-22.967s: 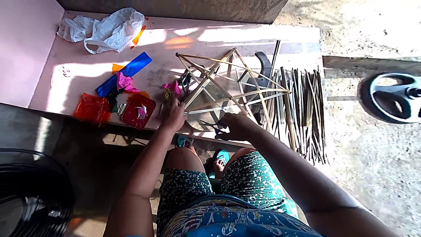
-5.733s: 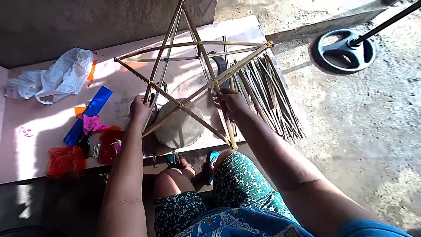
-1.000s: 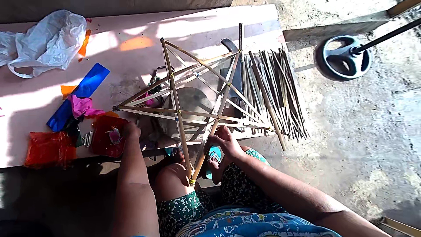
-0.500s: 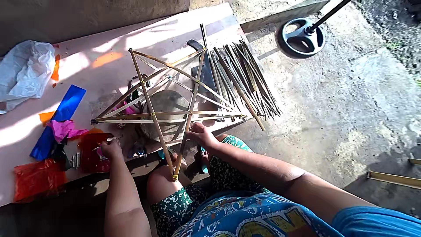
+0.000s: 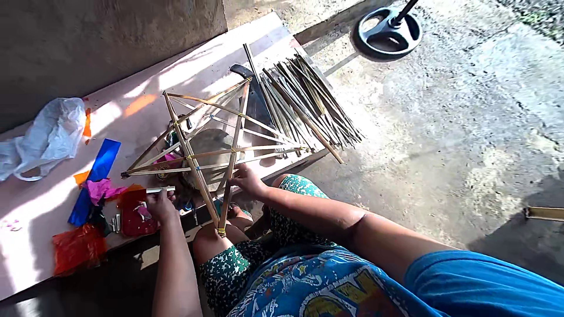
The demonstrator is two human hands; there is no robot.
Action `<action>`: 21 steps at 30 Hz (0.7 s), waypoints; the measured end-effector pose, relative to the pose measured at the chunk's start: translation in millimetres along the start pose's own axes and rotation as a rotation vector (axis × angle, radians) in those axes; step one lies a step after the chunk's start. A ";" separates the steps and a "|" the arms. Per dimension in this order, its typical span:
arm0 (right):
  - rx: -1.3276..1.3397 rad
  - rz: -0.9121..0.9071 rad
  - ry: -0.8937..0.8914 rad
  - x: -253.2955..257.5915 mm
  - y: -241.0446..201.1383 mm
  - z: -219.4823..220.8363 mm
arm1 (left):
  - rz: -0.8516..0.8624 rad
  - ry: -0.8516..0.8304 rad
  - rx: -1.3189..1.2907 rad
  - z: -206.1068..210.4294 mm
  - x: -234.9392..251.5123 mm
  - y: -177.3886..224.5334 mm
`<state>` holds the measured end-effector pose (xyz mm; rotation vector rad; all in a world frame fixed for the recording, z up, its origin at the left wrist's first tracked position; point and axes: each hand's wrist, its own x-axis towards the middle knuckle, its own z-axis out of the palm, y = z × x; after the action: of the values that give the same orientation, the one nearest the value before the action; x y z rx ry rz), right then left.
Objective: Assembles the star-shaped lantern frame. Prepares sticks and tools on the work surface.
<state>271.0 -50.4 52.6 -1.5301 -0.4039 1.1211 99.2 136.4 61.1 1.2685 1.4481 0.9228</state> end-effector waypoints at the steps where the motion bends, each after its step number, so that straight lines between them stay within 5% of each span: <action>1: -0.024 -0.011 -0.006 -0.2 2.9 -3.2 | 0.025 -0.036 0.012 5.5 -6.6 -0.6; 10: -0.184 0.034 0.045 -7.6 14.2 -16.1 | 0.042 -0.179 0.165 32.1 -35.2 -31.2; 14: -0.424 -0.104 0.165 -7.8 15.7 -16.7 | 0.016 -0.219 0.221 34.7 -40.1 -39.4; 21: -0.904 -0.365 0.113 -13.3 8.6 -2.7 | 0.059 -0.249 0.237 38.3 -35.8 -54.7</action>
<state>264.0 -64.7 50.3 -2.1543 -1.1673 0.5586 122.1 89.8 5.9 1.5487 1.3553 0.6174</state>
